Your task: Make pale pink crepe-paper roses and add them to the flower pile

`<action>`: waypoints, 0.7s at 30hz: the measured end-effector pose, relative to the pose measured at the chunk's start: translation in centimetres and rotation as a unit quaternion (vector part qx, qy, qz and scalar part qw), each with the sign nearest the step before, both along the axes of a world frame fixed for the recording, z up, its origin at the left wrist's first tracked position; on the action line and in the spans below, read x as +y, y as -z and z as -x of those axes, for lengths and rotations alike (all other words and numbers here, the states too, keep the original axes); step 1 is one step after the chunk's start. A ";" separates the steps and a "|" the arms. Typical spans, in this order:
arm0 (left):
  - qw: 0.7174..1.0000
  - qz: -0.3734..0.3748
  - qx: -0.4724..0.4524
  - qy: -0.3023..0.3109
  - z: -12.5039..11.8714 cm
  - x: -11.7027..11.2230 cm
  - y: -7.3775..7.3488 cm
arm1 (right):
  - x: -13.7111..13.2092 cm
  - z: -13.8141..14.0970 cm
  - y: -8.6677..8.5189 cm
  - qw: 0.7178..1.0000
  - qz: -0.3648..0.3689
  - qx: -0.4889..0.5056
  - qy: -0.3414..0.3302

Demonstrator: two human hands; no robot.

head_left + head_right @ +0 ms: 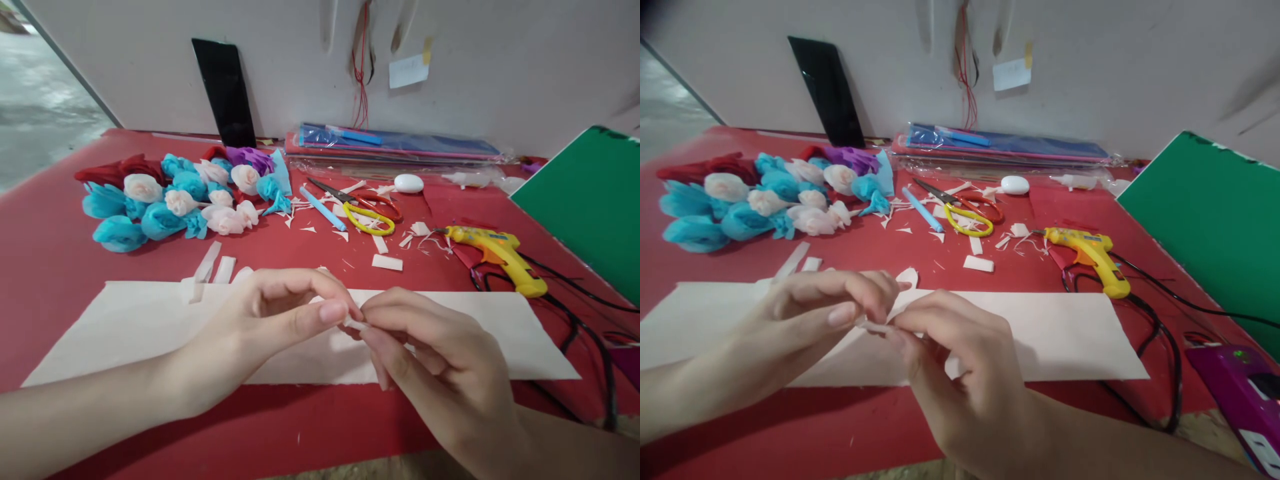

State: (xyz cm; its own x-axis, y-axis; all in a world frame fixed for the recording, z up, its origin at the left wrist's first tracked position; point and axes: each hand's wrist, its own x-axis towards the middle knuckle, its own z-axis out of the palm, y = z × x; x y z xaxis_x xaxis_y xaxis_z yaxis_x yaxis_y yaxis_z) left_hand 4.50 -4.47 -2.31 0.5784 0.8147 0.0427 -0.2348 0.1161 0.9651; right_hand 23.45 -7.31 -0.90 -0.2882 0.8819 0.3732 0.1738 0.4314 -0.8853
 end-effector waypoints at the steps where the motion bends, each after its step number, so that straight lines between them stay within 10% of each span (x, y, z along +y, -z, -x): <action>1: 1.000 -0.002 0.001 0.000 0.0 0.0 0.0 | 0.0 0.0 0.0 1.000 0.002 -0.003 0.000; 10: 0.992 -0.096 0.051 -0.065 -0.2 -0.2 -0.2 | 0.0 0.0 -0.1 1.000 0.007 -0.007 0.006; 14: 0.929 -0.302 0.109 -0.184 -0.1 0.2 -0.8 | -0.2 -0.1 -0.3 0.999 0.034 -0.001 0.006; 21: 0.838 -0.486 0.165 -0.187 0.4 0.6 -1.4 | -0.4 -0.1 -0.3 0.997 0.076 0.006 -0.002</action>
State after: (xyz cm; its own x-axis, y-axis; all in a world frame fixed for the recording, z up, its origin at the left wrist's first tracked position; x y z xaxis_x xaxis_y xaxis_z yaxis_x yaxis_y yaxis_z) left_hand 4.14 -3.85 -0.87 0.4011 0.6150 0.6789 0.2189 -0.7840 0.5808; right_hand 23.57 -7.66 -0.59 -0.2883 0.9274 0.2383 0.1616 0.2924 -0.9425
